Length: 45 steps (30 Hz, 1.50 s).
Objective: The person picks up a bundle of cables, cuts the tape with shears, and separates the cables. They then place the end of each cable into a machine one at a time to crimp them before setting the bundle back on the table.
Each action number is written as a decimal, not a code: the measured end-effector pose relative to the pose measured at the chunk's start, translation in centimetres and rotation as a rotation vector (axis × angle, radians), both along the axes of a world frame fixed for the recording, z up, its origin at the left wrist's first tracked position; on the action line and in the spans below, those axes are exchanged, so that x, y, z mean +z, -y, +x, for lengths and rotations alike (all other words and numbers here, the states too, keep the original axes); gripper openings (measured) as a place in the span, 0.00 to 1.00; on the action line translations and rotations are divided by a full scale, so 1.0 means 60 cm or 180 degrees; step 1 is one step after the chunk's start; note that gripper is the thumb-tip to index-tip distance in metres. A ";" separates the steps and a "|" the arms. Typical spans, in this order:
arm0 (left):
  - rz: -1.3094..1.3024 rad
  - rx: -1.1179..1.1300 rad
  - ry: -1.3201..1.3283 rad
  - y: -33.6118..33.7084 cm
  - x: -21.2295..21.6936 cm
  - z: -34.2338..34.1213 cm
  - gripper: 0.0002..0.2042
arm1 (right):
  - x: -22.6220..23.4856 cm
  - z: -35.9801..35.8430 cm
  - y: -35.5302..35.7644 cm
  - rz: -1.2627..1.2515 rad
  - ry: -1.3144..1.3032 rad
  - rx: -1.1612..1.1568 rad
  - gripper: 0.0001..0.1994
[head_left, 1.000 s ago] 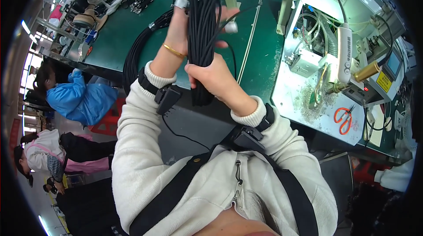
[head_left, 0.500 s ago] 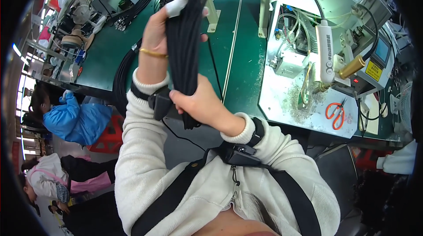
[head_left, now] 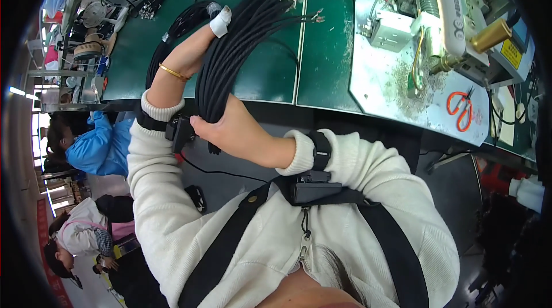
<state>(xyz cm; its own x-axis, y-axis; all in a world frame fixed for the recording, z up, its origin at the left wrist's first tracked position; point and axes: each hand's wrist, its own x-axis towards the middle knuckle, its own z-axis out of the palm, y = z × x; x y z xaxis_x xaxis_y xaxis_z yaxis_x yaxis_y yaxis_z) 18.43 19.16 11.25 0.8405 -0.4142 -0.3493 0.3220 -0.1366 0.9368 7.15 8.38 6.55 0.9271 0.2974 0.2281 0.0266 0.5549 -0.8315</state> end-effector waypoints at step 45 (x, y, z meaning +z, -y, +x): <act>0.2827 0.2890 0.2391 -0.304 -0.107 0.082 0.27 | 0.004 0.029 0.051 0.0146 -0.0430 0.0077 0.04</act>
<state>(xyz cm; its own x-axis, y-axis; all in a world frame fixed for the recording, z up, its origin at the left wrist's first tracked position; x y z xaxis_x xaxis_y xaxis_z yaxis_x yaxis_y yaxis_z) 23.34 37.41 4.85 0.7840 0.4535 0.4240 0.0969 -0.7640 0.6379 8.92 5.35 6.80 0.9430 0.3120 0.1157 -0.0976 0.5916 -0.8003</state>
